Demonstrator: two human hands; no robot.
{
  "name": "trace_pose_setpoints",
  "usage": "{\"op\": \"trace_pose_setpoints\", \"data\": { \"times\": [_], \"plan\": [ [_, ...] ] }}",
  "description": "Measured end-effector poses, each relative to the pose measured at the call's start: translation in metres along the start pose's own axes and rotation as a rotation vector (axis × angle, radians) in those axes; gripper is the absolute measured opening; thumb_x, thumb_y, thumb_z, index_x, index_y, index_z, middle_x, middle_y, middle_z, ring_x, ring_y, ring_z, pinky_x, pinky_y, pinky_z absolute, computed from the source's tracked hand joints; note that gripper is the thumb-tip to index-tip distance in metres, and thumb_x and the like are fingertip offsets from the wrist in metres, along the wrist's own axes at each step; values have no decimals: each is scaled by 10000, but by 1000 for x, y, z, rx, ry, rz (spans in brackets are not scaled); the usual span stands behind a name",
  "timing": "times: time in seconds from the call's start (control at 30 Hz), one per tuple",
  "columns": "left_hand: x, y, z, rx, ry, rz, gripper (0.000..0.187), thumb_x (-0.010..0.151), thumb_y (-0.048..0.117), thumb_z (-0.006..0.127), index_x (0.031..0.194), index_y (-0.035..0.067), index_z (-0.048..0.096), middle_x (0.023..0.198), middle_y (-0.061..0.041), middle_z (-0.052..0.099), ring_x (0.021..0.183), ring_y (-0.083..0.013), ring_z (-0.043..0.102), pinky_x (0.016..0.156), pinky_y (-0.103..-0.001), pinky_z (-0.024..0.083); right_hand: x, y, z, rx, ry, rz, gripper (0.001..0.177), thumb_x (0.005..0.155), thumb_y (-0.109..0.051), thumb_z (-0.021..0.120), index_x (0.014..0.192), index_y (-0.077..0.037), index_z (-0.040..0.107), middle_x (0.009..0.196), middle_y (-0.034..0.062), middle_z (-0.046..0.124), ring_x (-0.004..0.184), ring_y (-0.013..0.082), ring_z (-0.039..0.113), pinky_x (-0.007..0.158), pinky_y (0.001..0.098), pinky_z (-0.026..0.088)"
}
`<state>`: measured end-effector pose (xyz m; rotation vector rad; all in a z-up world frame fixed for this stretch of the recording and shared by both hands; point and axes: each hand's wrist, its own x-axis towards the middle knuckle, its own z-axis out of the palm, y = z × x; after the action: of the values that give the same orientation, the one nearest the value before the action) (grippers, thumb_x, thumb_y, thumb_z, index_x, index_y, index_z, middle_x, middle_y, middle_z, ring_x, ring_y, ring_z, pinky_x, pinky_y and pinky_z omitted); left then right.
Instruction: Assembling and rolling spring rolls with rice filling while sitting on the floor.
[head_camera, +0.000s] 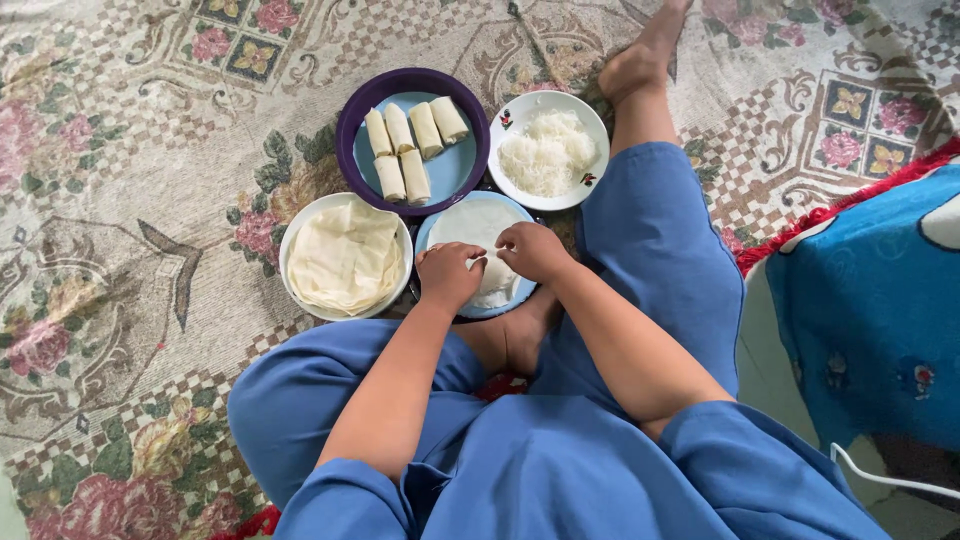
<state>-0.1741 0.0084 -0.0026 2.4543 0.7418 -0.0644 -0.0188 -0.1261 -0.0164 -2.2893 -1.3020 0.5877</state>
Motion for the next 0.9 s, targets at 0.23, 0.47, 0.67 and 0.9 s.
{"op": "trace_pose_setpoints", "data": {
  "times": [0.23,0.47,0.67,0.9],
  "plan": [
    [49,16,29,51,-15,58,293,956,458,600,1163,325,758,1115,24,750,1050,-305,712,1013,-536,411,18,52,-20,57,205,91,200,839,-300,751,1001,-188,782,988,92,732,982,363,704,827,500,553],
    [96,50,49,127,-134,80,457,909,393,576,1348,288,651,1434,6,567,1336,-324,535,1099,-542,353,38,81,-16,-160,289,284,433,896,-413,700,1295,-244,702,1291,89,615,1123,436,641,903,585,537],
    [109,72,36,223,-218,91,469,978,333,480,1419,211,585,1523,-52,463,1446,-323,374,1141,-546,297,54,76,-19,-171,47,434,509,980,-549,569,1433,-320,581,1563,71,397,1379,453,441,1074,628,423],
    [131,86,41,277,-222,147,396,1003,262,488,1364,226,649,1577,-70,398,1480,-351,278,1192,-599,240,64,127,7,58,331,452,338,951,-351,671,1258,-233,753,1306,35,679,1232,377,624,1026,506,523]
  ]
}}
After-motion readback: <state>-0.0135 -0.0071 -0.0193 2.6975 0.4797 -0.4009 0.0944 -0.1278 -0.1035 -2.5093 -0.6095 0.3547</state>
